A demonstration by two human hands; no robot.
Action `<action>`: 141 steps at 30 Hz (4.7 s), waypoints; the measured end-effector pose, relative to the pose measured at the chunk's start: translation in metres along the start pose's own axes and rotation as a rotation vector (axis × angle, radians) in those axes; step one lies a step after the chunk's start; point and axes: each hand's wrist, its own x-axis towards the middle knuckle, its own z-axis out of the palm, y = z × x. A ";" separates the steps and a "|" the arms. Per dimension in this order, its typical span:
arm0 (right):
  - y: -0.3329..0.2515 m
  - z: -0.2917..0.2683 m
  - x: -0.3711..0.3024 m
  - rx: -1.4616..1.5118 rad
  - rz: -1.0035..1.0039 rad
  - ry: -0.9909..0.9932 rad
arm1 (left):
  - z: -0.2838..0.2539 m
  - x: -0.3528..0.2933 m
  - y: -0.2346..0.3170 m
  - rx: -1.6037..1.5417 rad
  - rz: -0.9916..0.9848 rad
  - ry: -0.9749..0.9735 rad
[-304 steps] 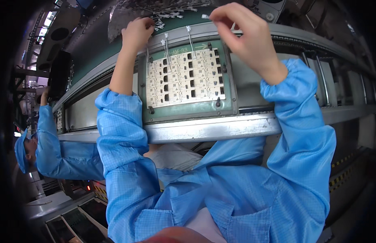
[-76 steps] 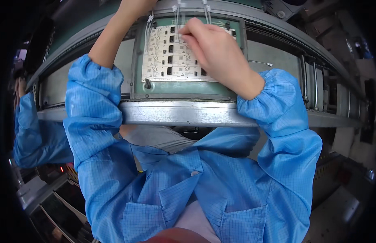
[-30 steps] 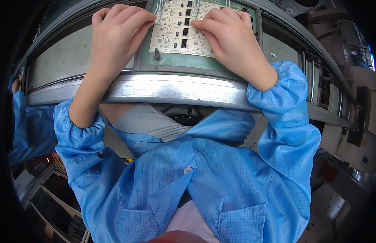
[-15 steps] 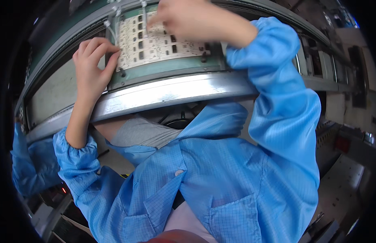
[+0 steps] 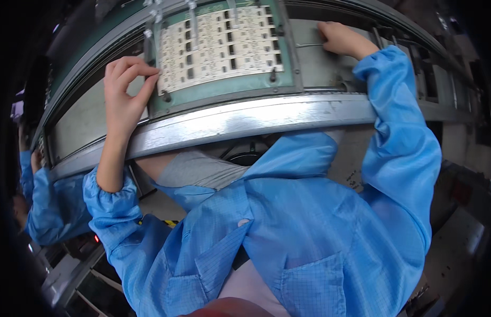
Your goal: The person is manually inserting components into a circuit board on an assembly line.
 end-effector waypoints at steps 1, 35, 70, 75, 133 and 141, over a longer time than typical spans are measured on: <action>-0.011 -0.003 0.001 0.004 0.071 -0.031 | 0.001 -0.001 0.000 0.004 -0.011 0.001; -0.098 -0.098 -0.034 0.672 -0.104 0.702 | -0.020 0.105 -0.025 0.142 0.098 -0.201; -0.159 -0.052 0.003 0.386 -0.311 0.837 | 0.028 0.181 -0.058 -0.150 -0.175 0.140; -0.161 -0.050 0.003 0.351 -0.296 0.695 | 0.035 0.175 -0.065 -0.204 -0.253 0.205; -0.173 -0.149 0.197 0.960 -0.494 0.450 | -0.010 -0.007 0.026 0.043 -0.008 -0.040; -0.178 -0.177 0.203 1.411 -0.324 0.722 | -0.014 -0.008 0.022 0.189 0.148 0.363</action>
